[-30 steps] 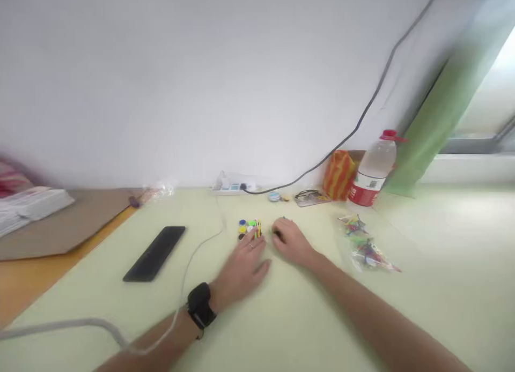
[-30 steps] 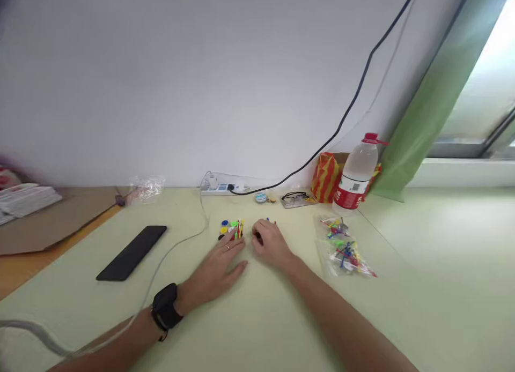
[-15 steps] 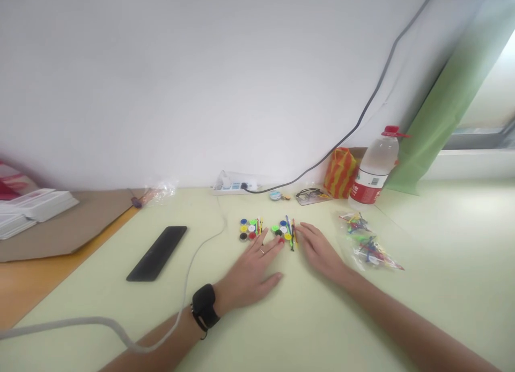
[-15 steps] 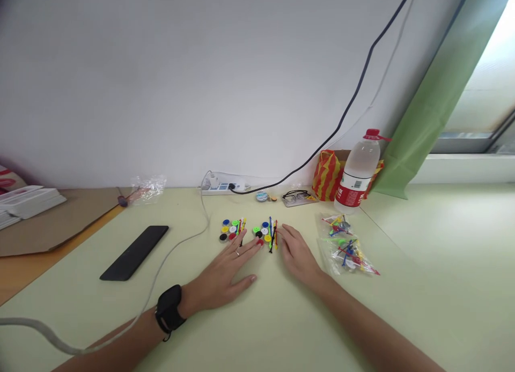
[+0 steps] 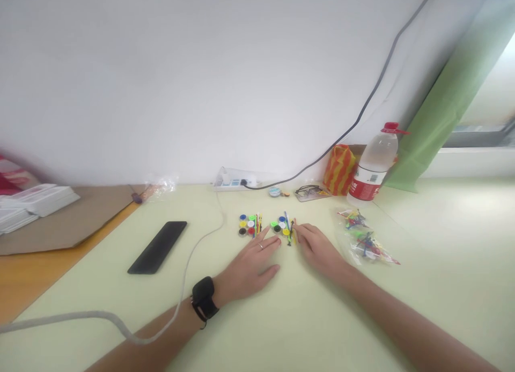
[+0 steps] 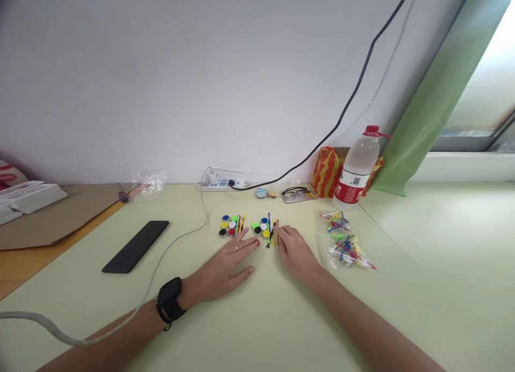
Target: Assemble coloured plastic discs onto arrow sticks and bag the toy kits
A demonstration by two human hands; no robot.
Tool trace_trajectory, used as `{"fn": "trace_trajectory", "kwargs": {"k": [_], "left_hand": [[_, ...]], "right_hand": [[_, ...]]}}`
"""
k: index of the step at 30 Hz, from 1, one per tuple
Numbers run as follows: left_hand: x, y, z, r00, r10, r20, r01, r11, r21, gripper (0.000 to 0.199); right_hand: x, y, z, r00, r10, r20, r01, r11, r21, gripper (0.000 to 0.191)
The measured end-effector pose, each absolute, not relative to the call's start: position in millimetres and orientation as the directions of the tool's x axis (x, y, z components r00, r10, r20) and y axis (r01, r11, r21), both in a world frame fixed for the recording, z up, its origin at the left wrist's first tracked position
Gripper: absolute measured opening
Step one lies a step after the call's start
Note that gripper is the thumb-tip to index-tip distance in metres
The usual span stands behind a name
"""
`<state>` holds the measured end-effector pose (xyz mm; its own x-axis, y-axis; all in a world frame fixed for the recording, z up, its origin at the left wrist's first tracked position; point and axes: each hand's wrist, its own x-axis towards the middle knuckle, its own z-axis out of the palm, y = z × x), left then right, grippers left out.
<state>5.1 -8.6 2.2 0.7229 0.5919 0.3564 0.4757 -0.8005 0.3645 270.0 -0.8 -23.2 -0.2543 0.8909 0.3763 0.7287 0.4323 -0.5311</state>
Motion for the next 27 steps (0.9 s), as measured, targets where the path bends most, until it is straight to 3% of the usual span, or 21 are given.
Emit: {"fn": "trace_trajectory", "kwargs": {"k": [5, 16, 20, 24, 27], "left_hand": [[10, -12, 10, 0.751, 0.534, 0.388, 0.398, -0.835, 0.38, 0.031], [13, -12, 10, 0.725, 0.582, 0.367, 0.387, -0.786, 0.481, 0.024], [13, -13, 14, 0.737, 0.586, 0.337, 0.387, -0.774, 0.501, 0.022], [13, -15, 17, 0.735, 0.6, 0.317, 0.381, -0.751, 0.539, 0.02], [13, -15, 16, 0.74, 0.595, 0.312, 0.367, -0.747, 0.553, 0.019]], "right_hand": [[274, 0, -12, -0.234, 0.917, 0.323, 0.785, 0.374, -0.494, 0.026], [287, 3, -13, -0.123, 0.954, 0.274, 0.909, 0.219, -0.354, 0.015], [288, 5, -16, -0.165, 0.937, 0.308, 0.921, 0.258, -0.293, 0.02], [289, 4, -12, -0.13, 0.939, 0.32, 0.927, 0.229, -0.298, 0.021], [289, 0, -4, -0.058, 0.957, 0.283, 0.916, 0.164, -0.366, 0.016]]}}
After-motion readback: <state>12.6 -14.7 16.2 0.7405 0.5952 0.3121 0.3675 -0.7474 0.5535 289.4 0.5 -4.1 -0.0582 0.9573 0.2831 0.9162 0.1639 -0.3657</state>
